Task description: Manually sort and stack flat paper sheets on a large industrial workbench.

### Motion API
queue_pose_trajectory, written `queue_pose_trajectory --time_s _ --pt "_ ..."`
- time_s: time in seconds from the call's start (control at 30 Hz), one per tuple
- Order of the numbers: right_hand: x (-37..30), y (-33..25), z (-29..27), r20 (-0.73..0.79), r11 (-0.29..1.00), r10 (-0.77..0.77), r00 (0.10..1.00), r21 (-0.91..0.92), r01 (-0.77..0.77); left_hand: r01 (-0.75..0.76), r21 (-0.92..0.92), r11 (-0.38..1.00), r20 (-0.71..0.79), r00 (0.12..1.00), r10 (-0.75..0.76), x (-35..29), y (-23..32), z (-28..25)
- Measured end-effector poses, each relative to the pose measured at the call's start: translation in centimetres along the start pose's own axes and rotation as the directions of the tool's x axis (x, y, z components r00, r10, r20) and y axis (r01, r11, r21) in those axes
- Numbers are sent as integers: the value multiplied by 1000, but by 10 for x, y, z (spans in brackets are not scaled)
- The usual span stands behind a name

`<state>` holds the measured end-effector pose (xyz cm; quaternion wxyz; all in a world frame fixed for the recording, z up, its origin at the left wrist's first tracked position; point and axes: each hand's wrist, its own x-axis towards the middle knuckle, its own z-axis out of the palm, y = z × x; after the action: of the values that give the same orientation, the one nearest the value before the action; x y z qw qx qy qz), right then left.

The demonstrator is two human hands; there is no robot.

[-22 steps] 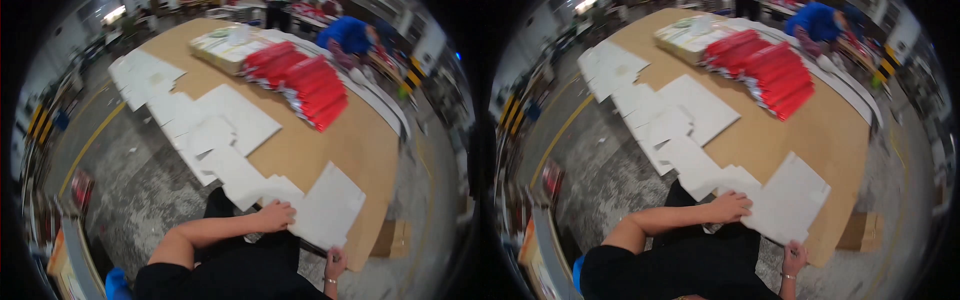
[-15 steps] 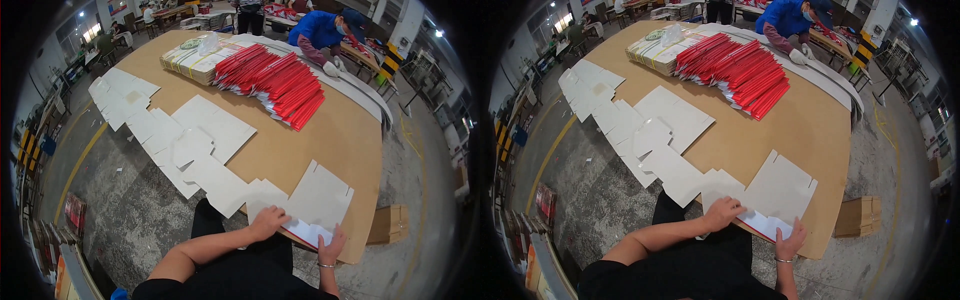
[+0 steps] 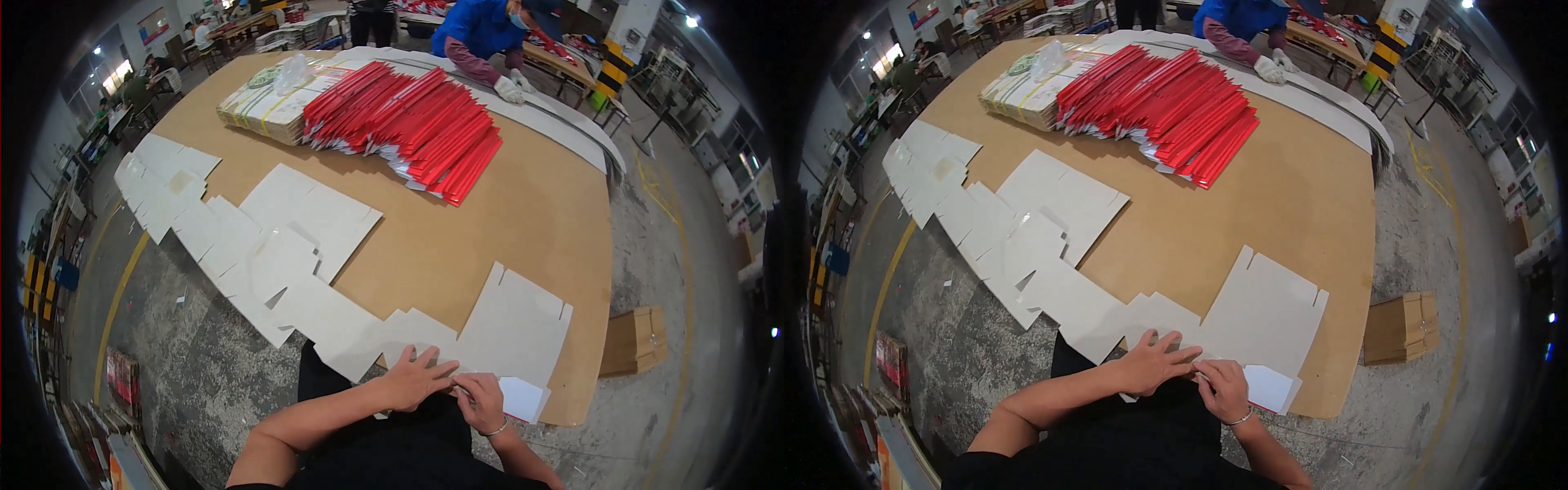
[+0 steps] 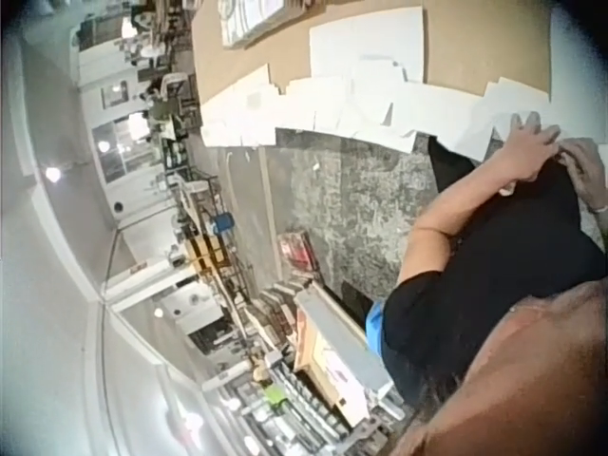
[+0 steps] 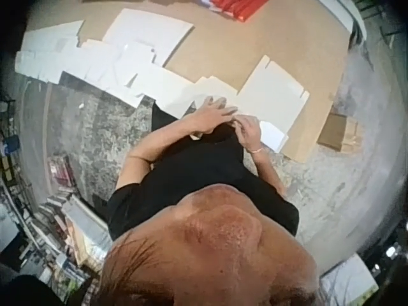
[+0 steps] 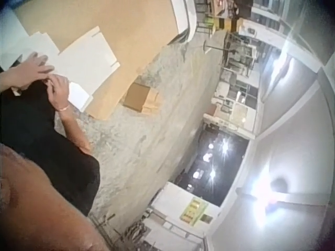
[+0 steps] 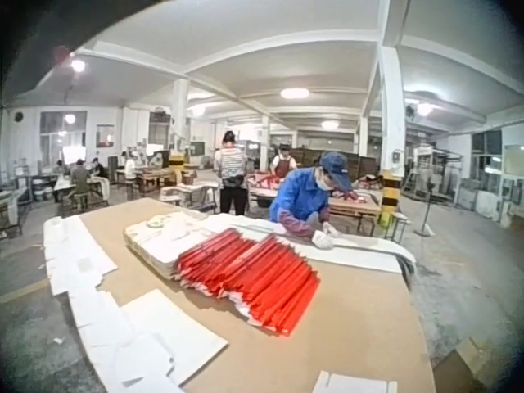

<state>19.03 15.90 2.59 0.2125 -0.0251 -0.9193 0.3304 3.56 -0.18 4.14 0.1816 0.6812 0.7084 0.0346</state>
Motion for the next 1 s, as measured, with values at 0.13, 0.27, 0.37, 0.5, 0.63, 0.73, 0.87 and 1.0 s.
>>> queue_pose_trajectory --time_s 0.13,0.27,0.37,0.5,0.63,0.73,0.87,1.0 --pt "-7 8 4 -4 999 20 1000 26 -20 -3 14 1000 31 1000 2 -3 3 -5" --pt "-5 5 1 -16 999 44 999 13 -44 -84 -40 996 -70 994 81 -7 -21 -12" --pt "-9 10 4 -14 999 40 999 20 -40 84 -483 871 -109 982 -156 -3 -38 -11" --pt "-4 9 3 13 999 40 999 35 -40 279 -466 840 -106 925 -366 5 -34 -17" --pt "-5 10 2 31 998 44 999 31 -45 320 -281 905 -301 866 -400 3 -11 -2" --pt "-4 12 3 38 998 58 998 34 -59 284 -69 956 -352 890 -290 0 4 20" --pt "-2 13 2 39 998 49 998 25 -50 270 22 963 -405 882 -239 -5 16 18" --pt "1 12 1 33 999 24 999 31 -25 236 33 971 -339 917 -211 -8 21 27"
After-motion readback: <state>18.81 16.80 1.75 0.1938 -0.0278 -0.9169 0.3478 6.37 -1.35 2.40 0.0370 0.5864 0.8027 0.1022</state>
